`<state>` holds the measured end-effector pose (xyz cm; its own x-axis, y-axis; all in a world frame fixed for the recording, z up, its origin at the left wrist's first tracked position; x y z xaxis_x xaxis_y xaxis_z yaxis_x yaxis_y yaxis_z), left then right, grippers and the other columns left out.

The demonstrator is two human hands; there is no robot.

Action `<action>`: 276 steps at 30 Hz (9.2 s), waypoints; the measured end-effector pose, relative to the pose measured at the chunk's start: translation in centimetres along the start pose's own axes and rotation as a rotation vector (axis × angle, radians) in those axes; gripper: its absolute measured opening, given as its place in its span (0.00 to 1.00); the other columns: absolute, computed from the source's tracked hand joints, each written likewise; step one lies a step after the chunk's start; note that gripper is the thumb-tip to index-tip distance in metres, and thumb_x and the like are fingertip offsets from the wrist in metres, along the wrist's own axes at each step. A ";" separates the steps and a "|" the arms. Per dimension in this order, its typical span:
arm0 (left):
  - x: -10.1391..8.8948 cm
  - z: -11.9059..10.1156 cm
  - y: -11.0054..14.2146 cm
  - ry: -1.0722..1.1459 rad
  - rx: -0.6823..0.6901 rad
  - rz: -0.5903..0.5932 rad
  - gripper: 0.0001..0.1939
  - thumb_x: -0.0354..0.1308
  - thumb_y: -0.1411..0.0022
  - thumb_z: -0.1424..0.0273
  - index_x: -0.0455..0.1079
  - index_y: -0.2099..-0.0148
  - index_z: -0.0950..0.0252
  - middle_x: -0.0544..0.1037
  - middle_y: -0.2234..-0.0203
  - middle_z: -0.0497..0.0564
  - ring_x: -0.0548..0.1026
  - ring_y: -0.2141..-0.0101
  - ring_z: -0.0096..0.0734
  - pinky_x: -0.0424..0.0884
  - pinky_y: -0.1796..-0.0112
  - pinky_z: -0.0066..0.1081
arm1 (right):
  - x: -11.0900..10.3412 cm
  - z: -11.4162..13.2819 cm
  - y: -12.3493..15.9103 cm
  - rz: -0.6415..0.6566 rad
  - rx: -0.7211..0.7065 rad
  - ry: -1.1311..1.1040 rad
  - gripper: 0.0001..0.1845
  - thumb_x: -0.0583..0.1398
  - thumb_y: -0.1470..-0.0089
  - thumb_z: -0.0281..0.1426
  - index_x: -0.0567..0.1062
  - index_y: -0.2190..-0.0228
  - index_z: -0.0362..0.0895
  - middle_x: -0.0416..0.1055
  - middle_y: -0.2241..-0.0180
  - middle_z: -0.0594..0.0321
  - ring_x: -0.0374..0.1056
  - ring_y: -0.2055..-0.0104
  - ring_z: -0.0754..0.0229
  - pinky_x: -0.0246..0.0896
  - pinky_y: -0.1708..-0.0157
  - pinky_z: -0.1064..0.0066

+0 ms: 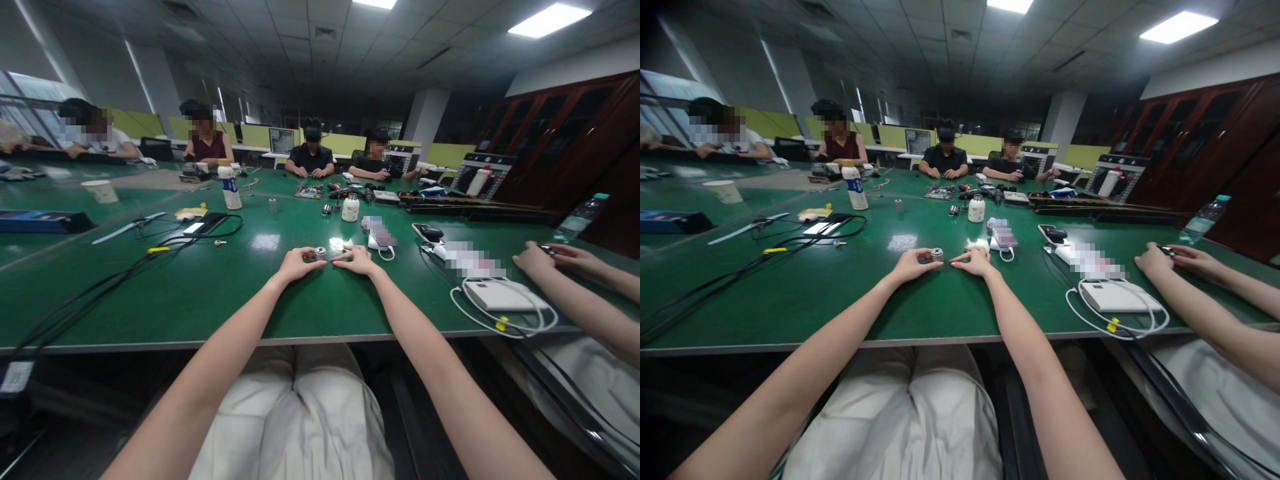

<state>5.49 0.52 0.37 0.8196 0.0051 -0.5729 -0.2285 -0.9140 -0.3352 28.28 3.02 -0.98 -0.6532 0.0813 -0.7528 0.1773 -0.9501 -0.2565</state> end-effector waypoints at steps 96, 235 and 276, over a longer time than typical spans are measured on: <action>0.2 -0.1 -1.1 0.217 0.039 -0.076 0.18 0.61 0.44 0.56 0.80 0.57 0.62 0.83 0.58 0.54 0.77 0.53 0.43 0.68 0.47 0.39 | 4.0 3.9 0.0 0.123 -0.040 -0.696 0.25 0.74 0.64 0.30 0.75 0.62 0.42 0.78 0.68 0.63 0.76 0.63 0.59 0.70 0.53 0.64; 0.0 0.5 -0.7 0.004 0.060 -0.050 0.34 0.71 0.54 0.63 0.70 0.44 0.59 0.80 0.55 0.55 0.74 0.50 0.47 0.69 0.48 0.45 | 2.6 4.7 -0.4 -0.034 -0.130 -0.597 0.11 0.60 0.46 0.30 0.79 0.60 0.45 0.78 0.61 0.61 0.72 0.56 0.58 0.65 0.48 0.64; 0.4 1.3 -0.5 0.067 0.044 0.035 0.31 0.69 0.53 0.56 0.75 0.48 0.65 0.82 0.55 0.58 0.79 0.53 0.49 0.73 0.50 0.43 | 2.3 6.4 -0.3 -0.193 -0.300 -0.581 0.07 0.65 0.49 0.26 0.81 0.65 0.45 0.81 0.63 0.59 0.78 0.60 0.56 0.73 0.53 0.63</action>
<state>5.25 1.55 -0.66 0.8437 -0.0551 -0.5339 -0.2792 -0.8946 -0.3490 22.04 1.54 1.27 -0.9681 -0.0134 -0.2502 0.1595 -0.8031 -0.5740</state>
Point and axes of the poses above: each hand's wrist, its own y-axis away from the middle knuckle, its own x-axis out of the palm, z = x × y, the point moved 1 cm from there along -y, towards the middle knuckle
